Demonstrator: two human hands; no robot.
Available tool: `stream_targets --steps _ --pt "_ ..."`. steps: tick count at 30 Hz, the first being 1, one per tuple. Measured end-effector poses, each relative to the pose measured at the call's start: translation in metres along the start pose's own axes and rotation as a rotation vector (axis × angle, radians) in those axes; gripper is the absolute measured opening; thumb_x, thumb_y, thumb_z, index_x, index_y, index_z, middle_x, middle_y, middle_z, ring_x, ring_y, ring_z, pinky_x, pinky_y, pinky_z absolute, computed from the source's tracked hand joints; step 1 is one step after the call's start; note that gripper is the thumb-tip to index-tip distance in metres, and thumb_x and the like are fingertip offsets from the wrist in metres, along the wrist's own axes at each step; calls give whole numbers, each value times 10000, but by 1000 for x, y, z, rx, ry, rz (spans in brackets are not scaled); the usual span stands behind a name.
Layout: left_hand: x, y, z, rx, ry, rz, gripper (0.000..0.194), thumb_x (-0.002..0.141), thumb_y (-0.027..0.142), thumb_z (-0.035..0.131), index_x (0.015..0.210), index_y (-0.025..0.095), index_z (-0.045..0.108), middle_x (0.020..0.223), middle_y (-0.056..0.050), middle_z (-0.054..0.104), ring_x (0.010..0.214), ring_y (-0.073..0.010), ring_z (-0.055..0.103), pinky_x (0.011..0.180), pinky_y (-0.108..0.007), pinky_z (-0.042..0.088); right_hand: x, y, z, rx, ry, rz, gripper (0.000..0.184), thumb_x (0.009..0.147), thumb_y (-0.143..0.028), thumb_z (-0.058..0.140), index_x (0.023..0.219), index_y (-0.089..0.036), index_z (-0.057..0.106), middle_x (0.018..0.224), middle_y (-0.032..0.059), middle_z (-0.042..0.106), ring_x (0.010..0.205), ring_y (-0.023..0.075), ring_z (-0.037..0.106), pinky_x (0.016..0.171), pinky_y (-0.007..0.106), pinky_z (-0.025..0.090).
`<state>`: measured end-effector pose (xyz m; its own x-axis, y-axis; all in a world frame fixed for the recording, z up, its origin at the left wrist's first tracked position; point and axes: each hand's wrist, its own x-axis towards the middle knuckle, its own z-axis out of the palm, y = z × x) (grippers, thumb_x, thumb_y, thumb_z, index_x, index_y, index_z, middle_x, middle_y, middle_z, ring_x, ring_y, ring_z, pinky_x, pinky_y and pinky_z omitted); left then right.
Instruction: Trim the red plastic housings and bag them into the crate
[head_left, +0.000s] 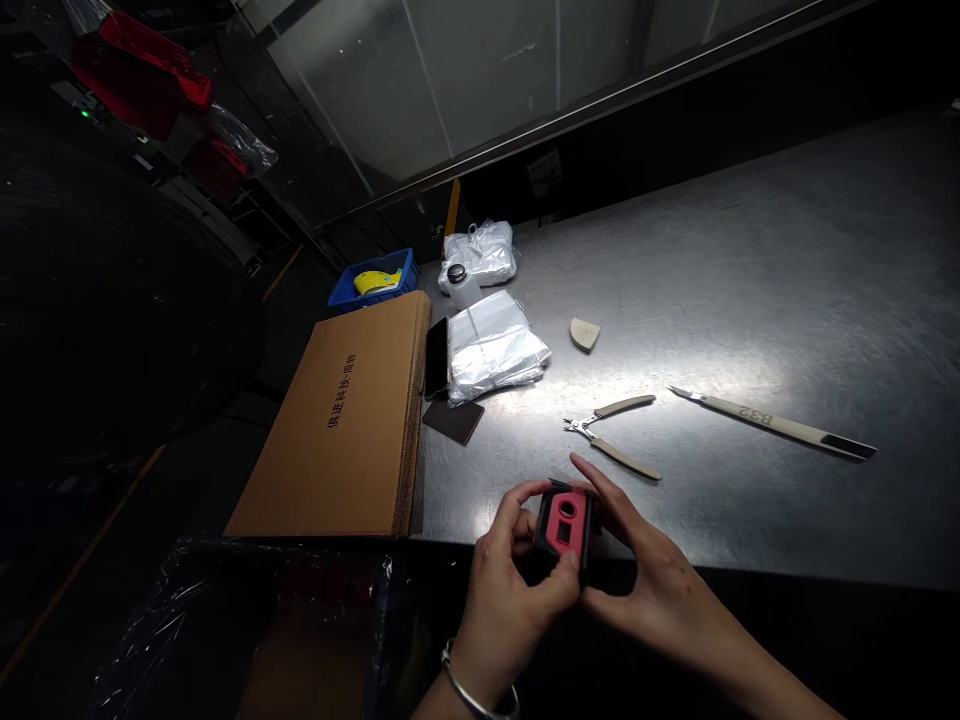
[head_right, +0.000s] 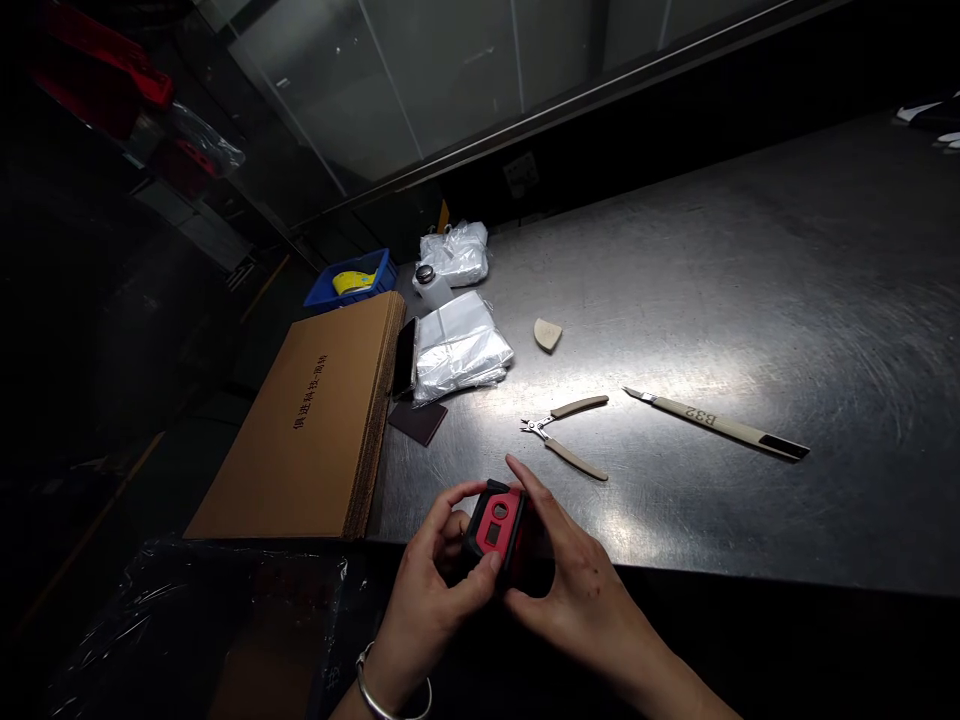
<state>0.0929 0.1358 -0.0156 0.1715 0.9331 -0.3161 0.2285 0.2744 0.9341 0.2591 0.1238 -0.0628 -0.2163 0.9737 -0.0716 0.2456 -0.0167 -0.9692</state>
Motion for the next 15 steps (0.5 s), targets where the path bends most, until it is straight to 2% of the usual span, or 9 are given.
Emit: stream_targets --steps 4,10,15 --pt "-2 2 -3 -218 2 -27 397 933 308 601 1316 212 550 786 28 596 752 -125 591 765 -237 472 4 -3 -4 188 -67 134 1011 733 -265 768 1559 -365 196 1348 66 619 1312 305 548 1061 469 487" --pt "-3 4 -2 -228 -5 -7 373 933 276 617 1299 222 571 810 27 625 776 -119 612 765 -214 465 3 -9 -3 364 -54 225 1003 705 -245 783 1546 -370 251 1295 61 645 1330 288 528 1089 482 447" --pt "-7 1 -3 -231 2 -3 381 942 326 619 1306 222 571 789 32 608 763 -123 596 772 -224 466 2 -6 -2 377 -62 228 1013 719 -268 786 1556 -357 222 1314 79 623 1357 290 501 1106 486 430"
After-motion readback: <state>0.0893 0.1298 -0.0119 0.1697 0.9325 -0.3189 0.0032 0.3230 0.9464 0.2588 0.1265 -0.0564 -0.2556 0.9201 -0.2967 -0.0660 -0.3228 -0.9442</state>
